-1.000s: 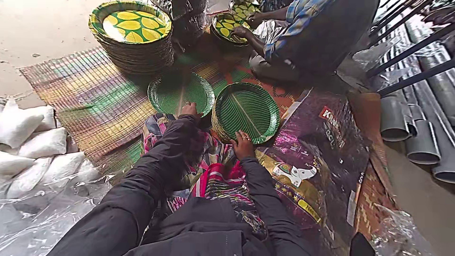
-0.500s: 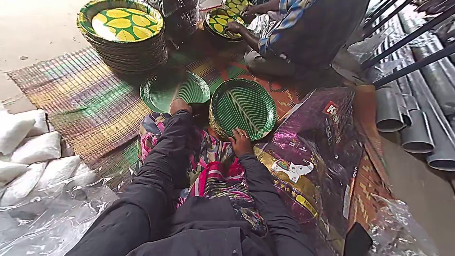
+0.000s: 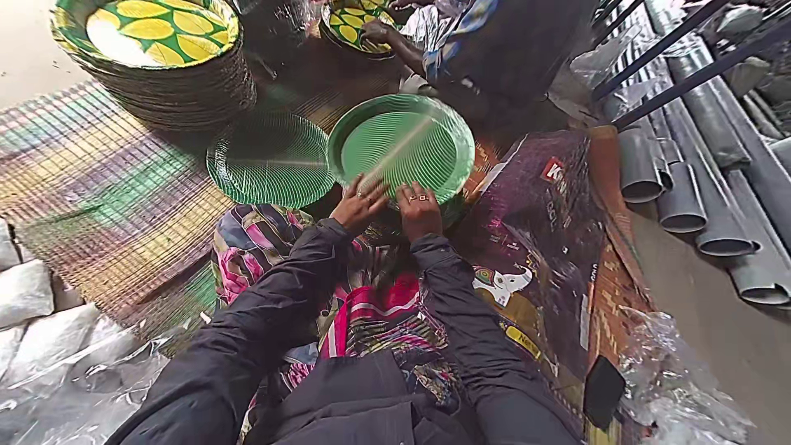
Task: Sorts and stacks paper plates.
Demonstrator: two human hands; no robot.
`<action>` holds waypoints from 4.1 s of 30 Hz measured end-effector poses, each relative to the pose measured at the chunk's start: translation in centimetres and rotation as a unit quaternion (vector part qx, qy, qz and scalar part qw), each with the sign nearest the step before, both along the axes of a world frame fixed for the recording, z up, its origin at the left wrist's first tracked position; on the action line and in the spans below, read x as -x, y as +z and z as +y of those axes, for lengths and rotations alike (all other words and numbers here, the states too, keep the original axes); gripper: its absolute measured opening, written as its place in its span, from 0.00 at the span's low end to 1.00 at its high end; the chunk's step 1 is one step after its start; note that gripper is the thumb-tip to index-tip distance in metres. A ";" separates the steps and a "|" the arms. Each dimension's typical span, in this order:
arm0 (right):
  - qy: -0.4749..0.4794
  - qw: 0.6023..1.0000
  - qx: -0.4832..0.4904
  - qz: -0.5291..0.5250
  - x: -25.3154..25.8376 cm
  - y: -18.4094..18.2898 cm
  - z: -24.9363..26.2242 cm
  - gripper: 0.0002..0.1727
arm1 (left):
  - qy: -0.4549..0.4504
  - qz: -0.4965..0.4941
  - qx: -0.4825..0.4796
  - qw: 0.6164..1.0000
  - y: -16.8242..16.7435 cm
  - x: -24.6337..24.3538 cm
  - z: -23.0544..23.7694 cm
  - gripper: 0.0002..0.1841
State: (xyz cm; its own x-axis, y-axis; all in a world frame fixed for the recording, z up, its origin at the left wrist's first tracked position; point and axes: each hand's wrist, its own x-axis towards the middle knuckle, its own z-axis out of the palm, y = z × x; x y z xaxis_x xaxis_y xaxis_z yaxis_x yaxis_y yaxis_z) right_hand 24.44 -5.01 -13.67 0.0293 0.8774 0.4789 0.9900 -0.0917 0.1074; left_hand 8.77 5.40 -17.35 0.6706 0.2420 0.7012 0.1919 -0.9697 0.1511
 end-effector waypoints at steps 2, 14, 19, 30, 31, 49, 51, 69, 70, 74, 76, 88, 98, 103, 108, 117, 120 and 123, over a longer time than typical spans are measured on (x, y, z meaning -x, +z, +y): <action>-0.125 0.980 0.124 0.088 0.1 -1.8 -0.3 0.23 | 0.170 0.015 0.159 0.972 -0.1 0.9 1.3 0.30; -0.101 0.918 0.308 0.228 1.3 -4.2 -2.9 0.38 | 0.341 0.371 0.429 0.750 2.9 1.1 2.2 0.15; -0.060 0.927 0.217 0.301 1.0 -3.5 -2.9 0.31 | 0.400 0.219 0.390 0.800 2.1 2.0 4.1 0.24; -0.109 0.938 0.220 0.247 1.2 -5.6 -3.2 0.27 | 0.383 0.272 0.487 0.737 2.1 2.4 4.4 0.17; -0.114 0.937 0.223 0.244 1.3 -5.5 -3.1 0.26 | 0.391 0.235 0.496 0.739 2.2 2.8 4.7 0.18; -0.109 0.954 0.171 0.222 2.0 -6.3 -3.5 0.27 | 0.304 0.377 0.463 0.742 2.4 2.3 5.0 0.25; -0.110 0.956 0.168 0.215 2.0 -6.3 -3.5 0.27 | 0.305 0.371 0.469 0.741 2.6 2.2 4.9 0.22; -0.114 0.954 0.184 0.206 1.8 -6.4 -3.4 0.27 | 0.454 0.101 0.452 0.761 0.9 2.0 6.8 0.22; -0.112 0.954 0.186 0.208 1.8 -6.4 -3.5 0.27 | 0.483 0.013 0.402 0.778 1.1 2.1 6.9 0.22; -0.126 0.938 0.188 0.262 2.2 -4.9 -3.6 0.45 | 0.325 -0.273 0.139 0.895 1.7 3.2 6.3 0.12; -0.165 0.928 0.132 0.308 2.8 -1.6 -3.7 0.62 | 0.169 -0.210 0.051 0.962 3.1 2.6 3.5 0.10; -0.147 0.912 0.343 0.172 2.7 -3.5 -4.3 0.43 | 0.078 0.135 0.326 0.932 2.5 2.6 2.8 0.13; -0.086 0.914 0.351 0.184 -0.6 -4.1 -0.8 0.42 | 0.281 0.418 0.446 0.740 2.3 4.5 6.7 0.19; -0.114 0.909 0.363 0.168 0.8 -3.9 -1.0 0.49 | 0.333 0.323 0.441 0.768 2.7 3.3 6.5 0.15; -0.102 0.915 0.347 0.178 1.3 -4.1 -2.0 0.48 | 0.310 0.363 0.438 0.761 1.4 3.7 6.9 0.20; -0.090 0.934 0.304 0.167 0.8 -5.6 -2.3 0.49 | 0.383 0.333 0.472 0.721 2.1 3.6 6.7 0.18; -0.093 0.931 0.311 0.166 0.8 -5.6 -2.1 0.48 | 0.391 0.305 0.458 0.738 2.1 3.5 6.8 0.21; -0.105 0.930 0.273 0.224 1.3 -4.8 -2.5 0.50 | 0.423 0.105 0.359 0.825 2.4 3.7 6.2 0.20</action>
State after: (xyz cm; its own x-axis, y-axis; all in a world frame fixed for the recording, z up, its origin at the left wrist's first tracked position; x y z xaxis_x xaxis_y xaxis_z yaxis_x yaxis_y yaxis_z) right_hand 23.16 -7.52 -18.46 0.3173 0.9383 -0.1376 0.9130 -0.3415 -0.2232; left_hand 5.02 11.60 -14.98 0.1379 0.9885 0.0622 0.8495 -0.1503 0.5057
